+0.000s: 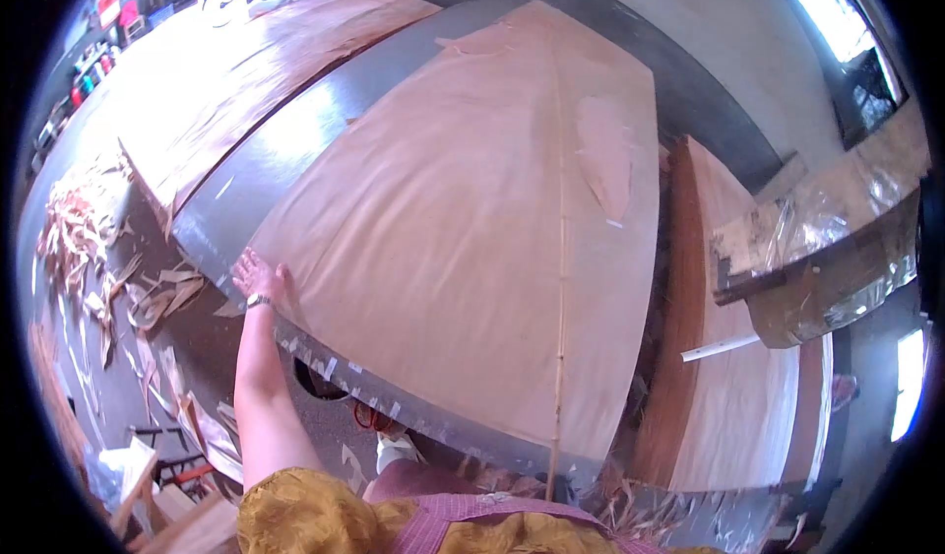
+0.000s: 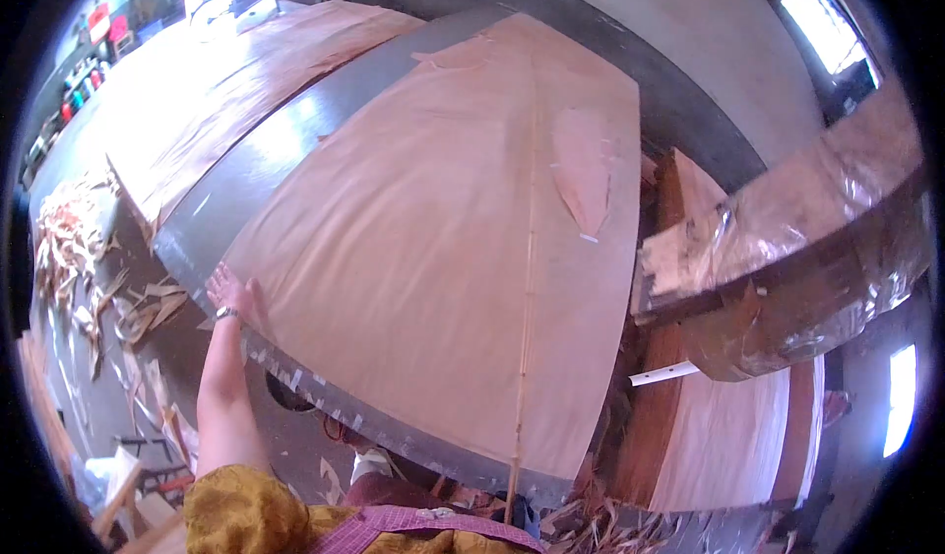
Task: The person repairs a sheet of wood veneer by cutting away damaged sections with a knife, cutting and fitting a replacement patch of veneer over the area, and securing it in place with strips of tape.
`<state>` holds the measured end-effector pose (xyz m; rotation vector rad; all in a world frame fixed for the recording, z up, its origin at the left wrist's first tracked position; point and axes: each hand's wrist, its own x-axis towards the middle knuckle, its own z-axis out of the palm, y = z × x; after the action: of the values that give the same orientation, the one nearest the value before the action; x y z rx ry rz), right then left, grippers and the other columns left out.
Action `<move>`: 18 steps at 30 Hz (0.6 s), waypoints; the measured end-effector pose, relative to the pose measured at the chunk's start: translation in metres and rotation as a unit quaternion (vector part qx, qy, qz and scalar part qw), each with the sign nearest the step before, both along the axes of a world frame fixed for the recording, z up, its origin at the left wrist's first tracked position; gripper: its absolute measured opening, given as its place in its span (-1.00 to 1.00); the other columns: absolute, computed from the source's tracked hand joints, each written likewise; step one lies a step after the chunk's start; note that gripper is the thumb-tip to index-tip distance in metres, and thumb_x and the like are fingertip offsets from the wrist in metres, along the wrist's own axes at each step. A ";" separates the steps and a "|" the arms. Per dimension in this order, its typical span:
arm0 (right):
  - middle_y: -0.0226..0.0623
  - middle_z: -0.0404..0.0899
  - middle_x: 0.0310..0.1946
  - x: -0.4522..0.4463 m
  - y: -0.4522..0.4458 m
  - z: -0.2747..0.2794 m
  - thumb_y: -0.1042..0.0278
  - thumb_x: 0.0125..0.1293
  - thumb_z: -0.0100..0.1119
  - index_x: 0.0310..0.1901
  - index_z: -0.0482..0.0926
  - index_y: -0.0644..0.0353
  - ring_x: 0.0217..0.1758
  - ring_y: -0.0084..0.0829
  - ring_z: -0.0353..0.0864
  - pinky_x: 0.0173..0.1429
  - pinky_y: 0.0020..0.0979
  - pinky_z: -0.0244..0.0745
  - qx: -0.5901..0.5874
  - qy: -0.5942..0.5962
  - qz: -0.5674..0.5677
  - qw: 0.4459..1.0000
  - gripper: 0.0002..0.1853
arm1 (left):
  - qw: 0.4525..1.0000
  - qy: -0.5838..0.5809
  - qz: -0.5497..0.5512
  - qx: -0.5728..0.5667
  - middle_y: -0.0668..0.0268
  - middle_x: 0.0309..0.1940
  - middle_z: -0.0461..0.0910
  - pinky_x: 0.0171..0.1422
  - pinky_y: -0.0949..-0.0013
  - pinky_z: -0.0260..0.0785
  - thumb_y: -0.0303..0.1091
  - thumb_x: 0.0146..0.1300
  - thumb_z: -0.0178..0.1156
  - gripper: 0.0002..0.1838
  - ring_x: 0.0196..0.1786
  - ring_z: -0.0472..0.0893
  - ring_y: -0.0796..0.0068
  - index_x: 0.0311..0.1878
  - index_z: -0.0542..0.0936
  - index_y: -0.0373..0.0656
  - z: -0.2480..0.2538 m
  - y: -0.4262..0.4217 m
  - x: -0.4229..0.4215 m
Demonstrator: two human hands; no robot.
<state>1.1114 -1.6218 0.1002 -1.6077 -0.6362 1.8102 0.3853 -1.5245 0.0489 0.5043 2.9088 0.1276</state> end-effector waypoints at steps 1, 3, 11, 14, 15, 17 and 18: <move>-0.47 0.45 -0.62 -0.010 -0.006 0.008 0.02 0.48 0.07 0.04 0.60 0.12 -0.68 -0.55 0.34 -0.60 -0.46 0.23 0.003 -0.016 -0.002 1.000 -0.64 | 1.000 0.007 -0.012 -0.005 0.13 0.56 0.08 0.63 0.01 -0.12 0.09 0.26 0.21 -0.07 0.61 0.01 0.09 0.54 0.08 -0.22 0.003 0.002 0.004; -0.48 0.46 -0.61 -0.020 -0.020 0.007 0.04 0.48 0.09 0.02 0.62 0.12 -0.67 -0.56 0.34 -0.59 -0.46 0.23 0.012 -0.038 -0.009 0.999 -0.66 | 0.999 0.030 -0.033 -0.015 0.12 0.51 0.19 0.60 0.01 -0.06 0.00 0.27 0.23 -0.12 0.57 0.14 0.11 0.52 0.13 -0.23 0.016 0.003 0.010; -0.50 0.50 -0.59 -0.049 -0.053 -0.004 0.16 0.47 0.15 -0.07 0.67 0.14 -0.65 -0.60 0.37 -0.56 -0.49 0.23 0.126 -0.117 0.020 0.985 -0.75 | 0.974 0.025 -0.202 0.095 0.00 -0.17 0.69 -0.04 0.01 0.56 -0.30 0.15 0.26 -0.73 -0.10 0.67 -0.06 -0.08 0.65 -0.16 0.056 0.035 0.032; -0.56 0.47 -0.59 -0.062 -0.050 -0.014 0.32 0.44 0.19 -0.20 0.68 0.18 -0.59 -0.66 0.38 -0.53 -0.51 0.23 0.077 -0.110 -0.047 0.990 -0.85 | 0.917 -0.081 -0.281 0.273 0.01 -0.15 0.69 -0.05 0.03 0.53 -0.21 0.12 0.31 -0.58 -0.10 0.68 -0.03 0.07 0.62 -0.11 0.082 0.083 0.098; -0.56 0.46 -0.60 -0.073 -0.044 -0.013 0.32 0.44 0.19 -0.23 0.67 0.19 -0.59 -0.67 0.38 -0.52 -0.52 0.24 0.084 -0.124 -0.048 0.987 -0.84 | 0.881 -0.109 -0.299 0.350 -0.02 -0.18 0.69 -0.04 0.01 0.52 -0.21 0.12 0.31 -0.56 -0.08 0.68 -0.04 0.09 0.61 -0.09 0.075 0.106 0.124; -0.53 0.46 -0.58 -0.080 -0.036 -0.017 0.26 0.46 0.17 -0.24 0.60 0.22 -0.59 -0.67 0.36 -0.51 -0.51 0.29 0.223 -0.219 0.019 0.950 -0.80 | 0.864 -0.113 -0.388 0.299 -0.04 -0.08 0.66 0.08 0.01 0.47 -0.18 0.17 0.25 -0.48 0.00 0.64 -0.05 0.19 0.53 -0.16 0.132 0.134 0.212; -0.53 0.45 -0.57 -0.084 -0.031 -0.018 0.24 0.46 0.16 -0.21 0.58 0.22 -0.59 -0.67 0.35 -0.50 -0.51 0.29 0.202 -0.188 0.011 0.961 -0.79 | 0.851 -0.116 -0.431 0.276 -0.05 -0.03 0.65 0.14 0.01 0.44 -0.16 0.19 0.22 -0.44 0.05 0.63 -0.05 0.24 0.50 -0.19 0.161 0.148 0.257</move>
<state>1.0276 -1.6529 0.0825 -1.6646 -1.1188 1.2812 0.6419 -1.3763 0.2103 1.6764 2.1041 0.8170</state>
